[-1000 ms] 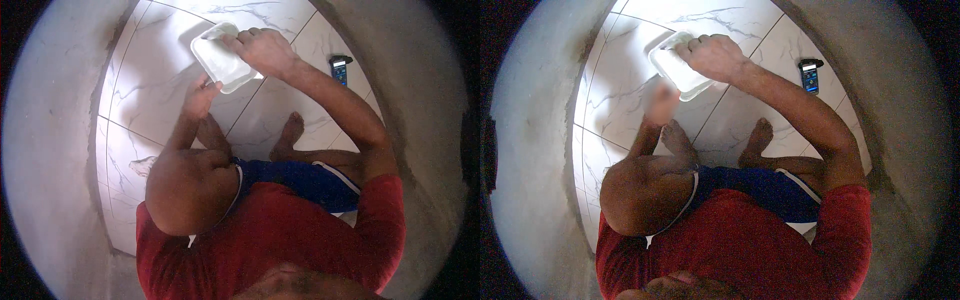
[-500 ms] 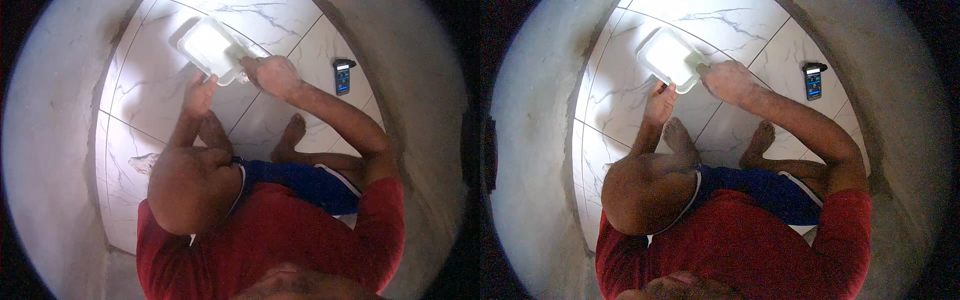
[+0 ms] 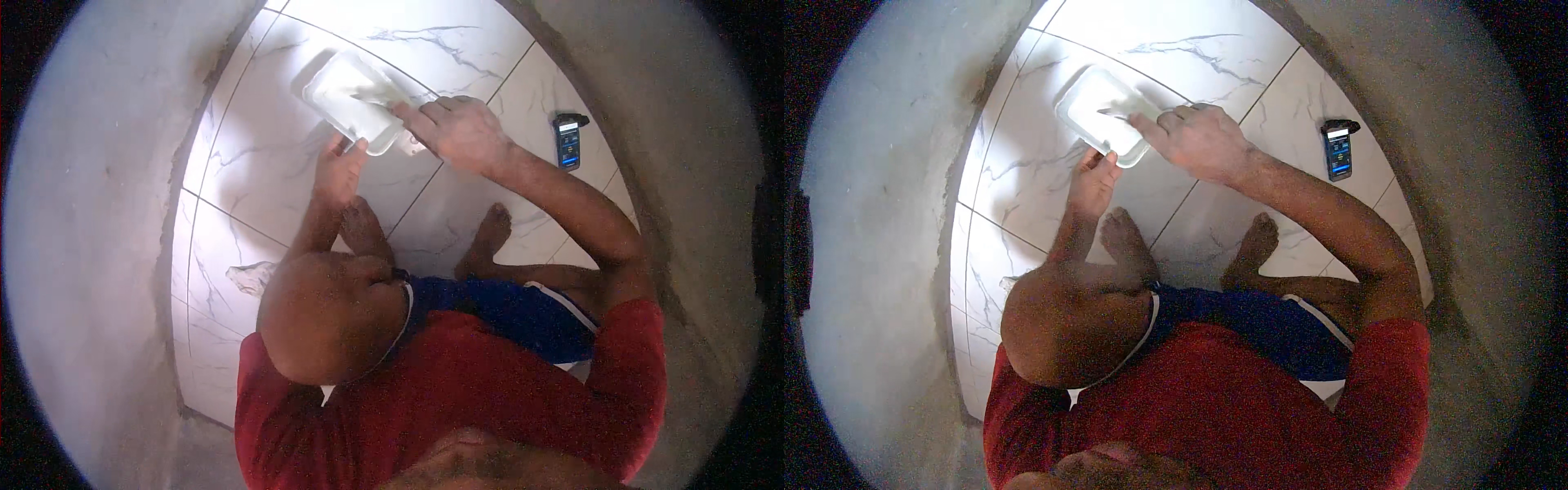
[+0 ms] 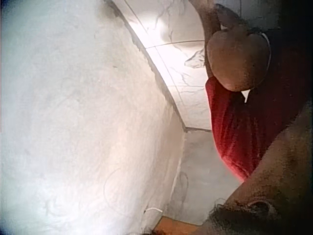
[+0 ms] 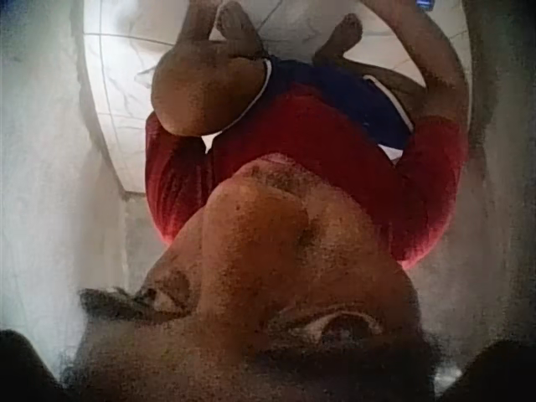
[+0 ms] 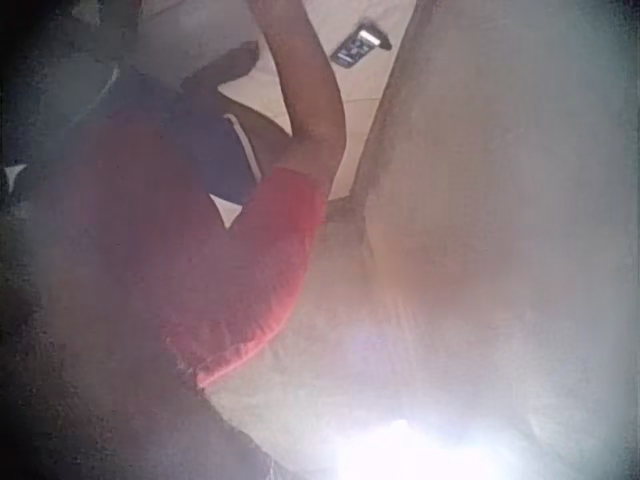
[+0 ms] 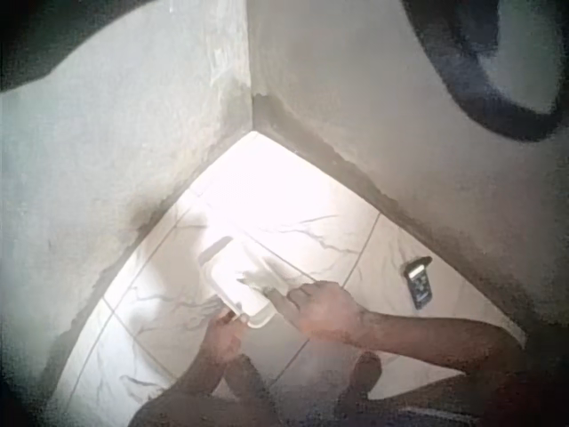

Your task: The person applies a white liquid from a container onto floor tile joints and surfaces using a small brush, spreading it along the grout lines.

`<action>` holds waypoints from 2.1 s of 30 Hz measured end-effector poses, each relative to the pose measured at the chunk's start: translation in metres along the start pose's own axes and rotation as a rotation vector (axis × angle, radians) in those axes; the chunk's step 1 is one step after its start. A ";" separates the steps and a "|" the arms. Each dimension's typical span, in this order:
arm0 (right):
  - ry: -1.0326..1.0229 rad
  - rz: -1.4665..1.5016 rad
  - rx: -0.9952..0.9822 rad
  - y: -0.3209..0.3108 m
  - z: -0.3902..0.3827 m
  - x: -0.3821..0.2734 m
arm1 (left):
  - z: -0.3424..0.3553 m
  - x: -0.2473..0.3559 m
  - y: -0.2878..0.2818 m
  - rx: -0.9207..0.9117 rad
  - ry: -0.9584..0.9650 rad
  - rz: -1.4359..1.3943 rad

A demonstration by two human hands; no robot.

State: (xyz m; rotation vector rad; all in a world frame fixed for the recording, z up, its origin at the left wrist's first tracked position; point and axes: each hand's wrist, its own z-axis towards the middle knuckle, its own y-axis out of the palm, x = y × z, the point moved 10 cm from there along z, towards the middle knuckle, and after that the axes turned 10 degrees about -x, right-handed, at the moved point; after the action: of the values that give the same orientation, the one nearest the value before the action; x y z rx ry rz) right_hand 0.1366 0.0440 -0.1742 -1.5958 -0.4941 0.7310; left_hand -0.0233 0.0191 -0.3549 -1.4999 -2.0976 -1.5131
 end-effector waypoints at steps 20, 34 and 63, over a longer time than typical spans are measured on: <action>0.060 0.051 0.079 -0.012 0.026 0.006 | 0.012 0.041 -0.005 0.018 0.094 -0.073; 0.184 0.113 0.227 -0.025 0.016 0.002 | 0.002 0.046 0.013 -0.005 0.166 -0.036; 0.440 1.089 0.563 -0.119 -0.016 -0.057 | -0.032 0.166 0.070 -0.182 0.437 0.635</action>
State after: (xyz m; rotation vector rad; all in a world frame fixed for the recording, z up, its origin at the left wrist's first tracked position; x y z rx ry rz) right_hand 0.1187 0.0121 -0.0464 -1.3328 0.9195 1.1281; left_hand -0.0632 0.0964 -0.1944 -1.5095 -1.1236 -1.5962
